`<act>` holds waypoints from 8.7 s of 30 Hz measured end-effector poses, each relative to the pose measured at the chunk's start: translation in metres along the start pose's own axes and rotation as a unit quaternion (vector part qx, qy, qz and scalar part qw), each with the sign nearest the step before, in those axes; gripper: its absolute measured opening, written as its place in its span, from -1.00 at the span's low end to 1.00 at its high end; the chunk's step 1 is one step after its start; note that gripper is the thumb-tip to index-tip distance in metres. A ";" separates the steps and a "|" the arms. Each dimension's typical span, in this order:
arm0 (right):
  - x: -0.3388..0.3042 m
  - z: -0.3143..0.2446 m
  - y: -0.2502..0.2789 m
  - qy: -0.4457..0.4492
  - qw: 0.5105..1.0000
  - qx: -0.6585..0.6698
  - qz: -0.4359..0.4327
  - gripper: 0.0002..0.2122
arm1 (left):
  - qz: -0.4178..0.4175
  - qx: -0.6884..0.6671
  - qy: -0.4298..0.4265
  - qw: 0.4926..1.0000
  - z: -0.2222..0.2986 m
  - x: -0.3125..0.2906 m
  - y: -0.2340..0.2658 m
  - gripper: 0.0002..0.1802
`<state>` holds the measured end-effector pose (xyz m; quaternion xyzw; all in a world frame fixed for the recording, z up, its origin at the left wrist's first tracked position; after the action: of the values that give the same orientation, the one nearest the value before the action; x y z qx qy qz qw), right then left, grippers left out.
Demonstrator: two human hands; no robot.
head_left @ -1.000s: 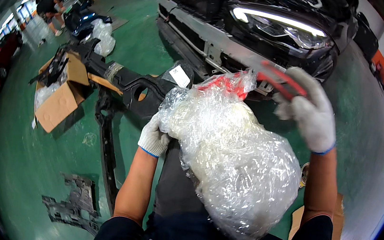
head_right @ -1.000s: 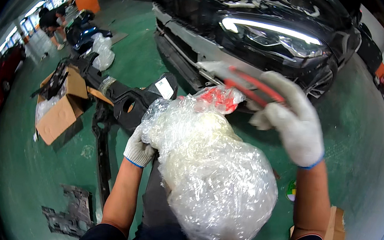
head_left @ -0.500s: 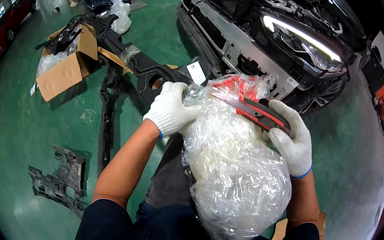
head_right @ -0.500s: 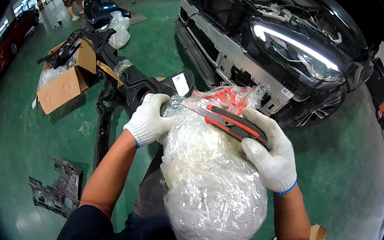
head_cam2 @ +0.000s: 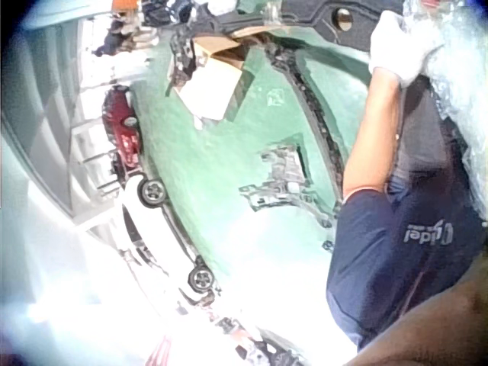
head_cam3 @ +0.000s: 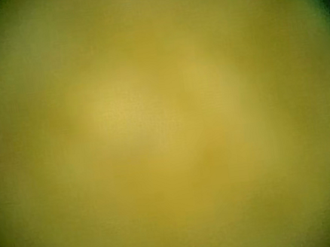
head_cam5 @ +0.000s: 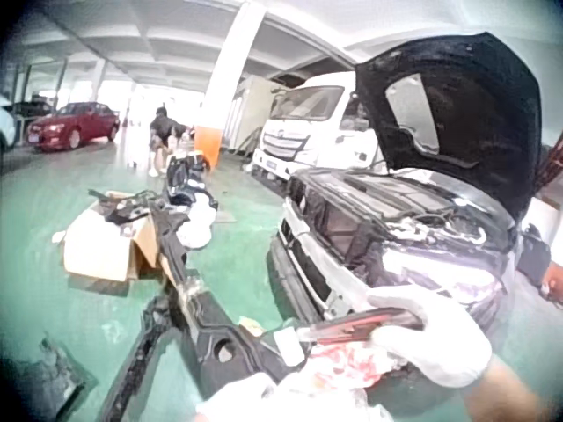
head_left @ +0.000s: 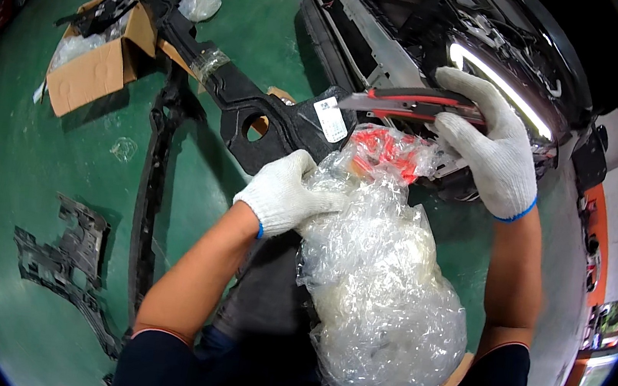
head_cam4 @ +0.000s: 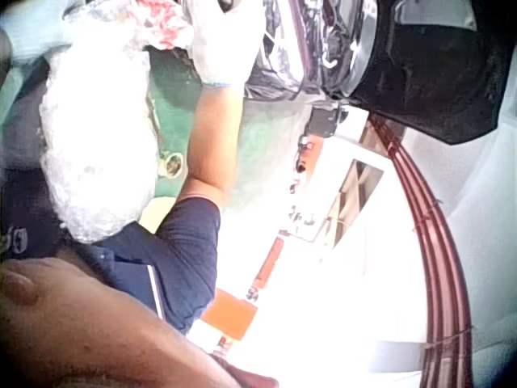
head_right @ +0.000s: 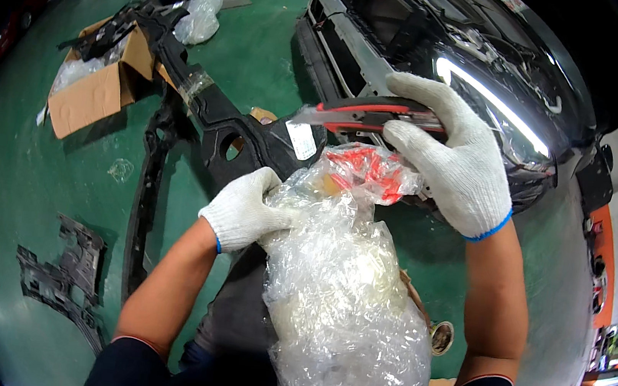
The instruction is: The person sits on the floor of an auto repair shop and uses a red utility knife to cut open bubble wrap and cardboard packaging. They remove a black plastic car trim piece, likely a front bumper or grille, and place it on the floor next to other parts.
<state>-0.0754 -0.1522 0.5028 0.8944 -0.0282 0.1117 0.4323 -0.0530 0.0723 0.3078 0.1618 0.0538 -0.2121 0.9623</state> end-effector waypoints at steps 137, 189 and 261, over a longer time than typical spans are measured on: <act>-0.107 -0.004 -0.003 0.277 0.868 -0.277 -0.304 -0.74 | -0.101 -0.300 0.033 0.948 0.014 -0.044 -0.055 -0.70; -0.173 0.078 -0.006 0.072 0.996 0.017 -0.053 -0.31 | -0.091 0.183 -0.366 0.908 0.104 -0.096 -0.091 -0.11; -0.212 0.086 0.028 0.206 0.747 0.598 0.206 -0.52 | -0.068 0.030 -0.481 0.873 0.087 -0.115 -0.098 -0.35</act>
<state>-0.2706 -0.2467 0.4249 0.8975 -0.0497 0.3734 -0.2293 -0.1959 0.0046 0.3814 0.0646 -0.4117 -0.3297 0.8471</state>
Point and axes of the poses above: each hand's wrist, its own x-axis towards the middle knuckle, its own y-axis out of the back of the hand, z = x × y, the point moved 4 cm from there along x, towards the middle knuckle, and after that the axes turned 11 degrees about -x, right-handed, at the moved point
